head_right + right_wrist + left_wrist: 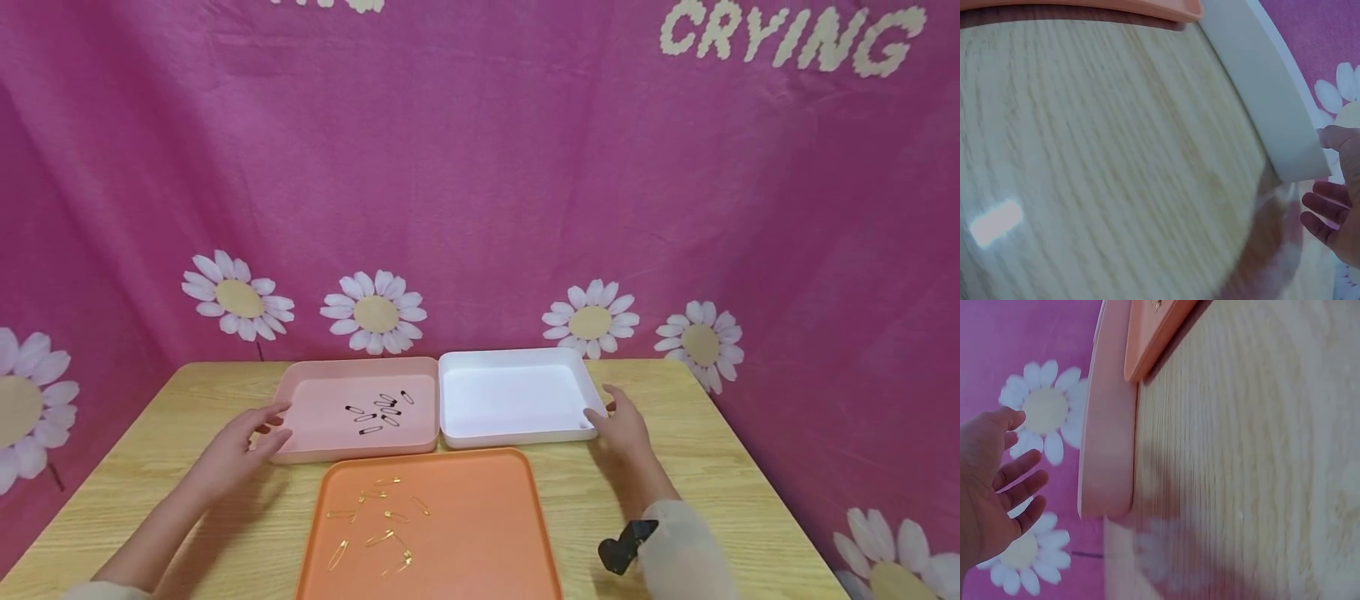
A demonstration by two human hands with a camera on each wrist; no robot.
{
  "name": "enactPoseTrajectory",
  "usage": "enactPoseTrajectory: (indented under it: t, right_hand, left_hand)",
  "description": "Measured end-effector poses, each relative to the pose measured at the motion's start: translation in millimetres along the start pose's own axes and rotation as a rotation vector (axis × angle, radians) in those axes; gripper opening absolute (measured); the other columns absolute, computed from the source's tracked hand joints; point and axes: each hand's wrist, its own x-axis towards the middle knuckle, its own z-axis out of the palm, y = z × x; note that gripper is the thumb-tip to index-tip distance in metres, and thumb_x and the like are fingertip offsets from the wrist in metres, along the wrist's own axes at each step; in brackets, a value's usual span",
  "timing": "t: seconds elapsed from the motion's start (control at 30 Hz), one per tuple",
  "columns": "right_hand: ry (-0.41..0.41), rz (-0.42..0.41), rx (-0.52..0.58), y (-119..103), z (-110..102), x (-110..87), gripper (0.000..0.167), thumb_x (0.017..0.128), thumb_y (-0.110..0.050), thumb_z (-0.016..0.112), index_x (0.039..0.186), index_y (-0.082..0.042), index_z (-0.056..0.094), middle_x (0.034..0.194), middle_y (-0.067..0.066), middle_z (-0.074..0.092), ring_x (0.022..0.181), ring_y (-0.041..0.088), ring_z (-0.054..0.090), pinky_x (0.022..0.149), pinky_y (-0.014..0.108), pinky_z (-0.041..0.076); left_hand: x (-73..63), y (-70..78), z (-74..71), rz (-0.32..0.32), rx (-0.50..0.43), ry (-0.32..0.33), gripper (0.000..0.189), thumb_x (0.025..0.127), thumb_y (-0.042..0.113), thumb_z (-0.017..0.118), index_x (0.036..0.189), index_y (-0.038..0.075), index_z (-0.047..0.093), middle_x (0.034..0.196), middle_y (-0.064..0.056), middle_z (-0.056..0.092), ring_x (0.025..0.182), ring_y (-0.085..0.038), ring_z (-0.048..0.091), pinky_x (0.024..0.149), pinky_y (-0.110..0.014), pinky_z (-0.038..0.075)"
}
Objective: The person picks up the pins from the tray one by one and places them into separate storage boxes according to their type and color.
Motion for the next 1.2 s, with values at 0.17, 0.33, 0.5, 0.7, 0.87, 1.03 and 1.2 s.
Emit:
enactPoseTrajectory:
  t: [0.17,0.33,0.5,0.7,0.87,1.03,1.2]
  right_hand:
    - [0.028,-0.009,0.031,3.3,8.1,-0.9,0.067,0.091,-0.027,0.058,0.142,0.003,0.028,0.123,0.035,0.048,0.11,0.043,0.049,0.091,0.049,0.041]
    - [0.056,0.018,0.071,7.2,14.4,-1.5,0.063,0.092,-0.027,0.057,0.143,-0.001,0.03,0.128,0.034,0.047,0.113,0.041,0.048,0.093,0.047,0.041]
    - [0.088,0.018,0.095,11.9,17.3,-1.3,0.063,0.092,-0.031,0.057,0.143,-0.003,0.033,0.128,0.032,0.049,0.107,0.037,0.052,0.085,0.035,0.043]
    - [0.087,0.027,0.133,15.4,20.1,-0.6,0.066,0.092,-0.038,0.057,0.144,-0.006,0.033,0.129,0.029,0.049,0.107,0.034,0.051,0.081,0.028,0.042]
    - [0.054,0.061,0.177,16.6,20.0,-0.2,0.069,0.091,-0.043,0.055,0.146,-0.009,0.03,0.139,0.029,0.04,0.119,0.037,0.045,0.096,0.04,0.039]
    - [0.052,0.084,0.209,16.4,19.6,-1.3,0.069,0.091,-0.044,0.055,0.146,-0.01,0.03,0.139,0.028,0.04,0.12,0.036,0.044,0.097,0.04,0.038]
    - [0.053,0.093,0.221,15.9,19.9,-2.6,0.07,0.091,-0.044,0.055,0.147,-0.011,0.03,0.139,0.028,0.04,0.12,0.034,0.044,0.096,0.037,0.039]
  left_hand:
    - [-3.6,16.3,12.3,0.143,0.083,-0.033,0.031,0.086,0.019,0.066,0.114,0.007,0.064,0.098,-0.006,0.065,0.094,-0.023,0.058,0.08,-0.04,0.049]
    - [-9.5,32.2,23.8,0.316,0.199,-0.139,0.025,0.085,0.023,0.066,0.108,0.012,0.068,0.096,0.001,0.065,0.092,-0.018,0.058,0.08,-0.037,0.046]
    - [-16.2,41.6,35.9,0.417,0.305,-0.24,0.022,0.085,0.026,0.065,0.104,0.015,0.068,0.095,0.003,0.064,0.091,-0.017,0.056,0.08,-0.037,0.043]
    - [-23.1,39.9,44.9,0.458,0.393,-0.259,0.009,0.079,0.029,0.069,0.087,0.024,0.069,0.085,0.01,0.055,0.086,-0.013,0.047,0.075,-0.033,0.035]
    - [-24.9,35.5,50.1,0.474,0.418,-0.26,0.007,0.078,0.027,0.071,0.075,0.025,0.065,0.079,0.011,0.049,0.08,-0.012,0.043,0.068,-0.029,0.031]
    - [-24.9,33.4,54.3,0.469,0.425,-0.227,0.01,0.077,0.021,0.071,0.072,0.024,0.063,0.076,0.011,0.049,0.079,-0.013,0.044,0.067,-0.03,0.032]
    - [-24.9,34.5,56.3,0.443,0.421,-0.218,0.011,0.076,0.021,0.072,0.07,0.023,0.063,0.074,0.011,0.049,0.079,-0.013,0.046,0.068,-0.031,0.034]
